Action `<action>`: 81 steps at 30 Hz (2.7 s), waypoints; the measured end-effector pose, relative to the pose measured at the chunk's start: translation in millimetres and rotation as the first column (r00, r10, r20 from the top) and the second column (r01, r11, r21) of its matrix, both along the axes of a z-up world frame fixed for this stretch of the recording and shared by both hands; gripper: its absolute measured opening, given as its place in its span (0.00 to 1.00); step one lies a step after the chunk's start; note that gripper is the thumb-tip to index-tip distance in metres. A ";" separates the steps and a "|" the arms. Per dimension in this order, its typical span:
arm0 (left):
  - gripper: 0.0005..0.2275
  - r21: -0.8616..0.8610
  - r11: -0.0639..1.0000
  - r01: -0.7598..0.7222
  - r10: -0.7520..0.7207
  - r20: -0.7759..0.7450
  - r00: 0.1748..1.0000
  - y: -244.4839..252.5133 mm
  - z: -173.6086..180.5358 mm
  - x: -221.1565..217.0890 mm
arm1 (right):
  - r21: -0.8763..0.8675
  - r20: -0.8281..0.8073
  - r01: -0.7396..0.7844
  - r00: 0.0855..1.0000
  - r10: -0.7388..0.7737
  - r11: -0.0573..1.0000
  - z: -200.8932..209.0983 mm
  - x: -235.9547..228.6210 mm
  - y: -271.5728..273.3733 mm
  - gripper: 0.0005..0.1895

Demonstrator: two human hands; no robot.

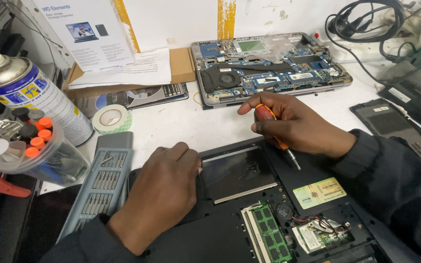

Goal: The person uses a screwdriver to remove screws from the back panel of a laptop. They then lift and remove the bottom cover and a metal shield, placing them on the table. Finally, they pick up a blue plastic card from the cluttered workspace.

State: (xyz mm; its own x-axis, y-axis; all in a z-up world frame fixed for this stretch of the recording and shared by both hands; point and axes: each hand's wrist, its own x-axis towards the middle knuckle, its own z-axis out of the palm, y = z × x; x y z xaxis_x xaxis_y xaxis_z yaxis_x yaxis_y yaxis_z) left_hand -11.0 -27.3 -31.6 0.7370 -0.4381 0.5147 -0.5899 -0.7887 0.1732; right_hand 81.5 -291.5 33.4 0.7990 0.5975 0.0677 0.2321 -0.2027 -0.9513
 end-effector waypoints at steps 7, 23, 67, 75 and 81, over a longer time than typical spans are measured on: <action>0.05 -0.042 0.999 -0.007 0.004 -0.077 0.997 1.0 -14.4 1.2 | -0.035 0.009 -0.016 1.000 0.017 0.999 -1.7 0.9 -0.4 0.13; 0.03 -0.087 0.996 0.007 -0.004 0.041 0.999 -4.6 -6.4 -1.1 | -0.060 -0.025 0.013 1.000 -0.015 0.998 -1.1 0.1 0.3 0.13; 0.08 0.068 0.995 -0.072 0.096 -0.477 0.874 -76.2 14.5 21.9 | 0.146 0.108 0.342 0.927 -0.359 0.928 -11.4 17.2 -6.5 0.12; 0.09 0.144 0.989 -0.040 0.097 -0.416 0.904 -77.0 7.6 18.7 | 0.121 0.085 0.284 0.952 -0.295 0.951 -9.9 14.0 -5.1 0.12; 0.07 -0.060 0.998 -0.022 -0.015 -0.546 0.838 -73.0 11.9 19.7 | 0.104 0.081 0.296 0.949 -0.305 0.950 -9.4 13.9 -5.4 0.13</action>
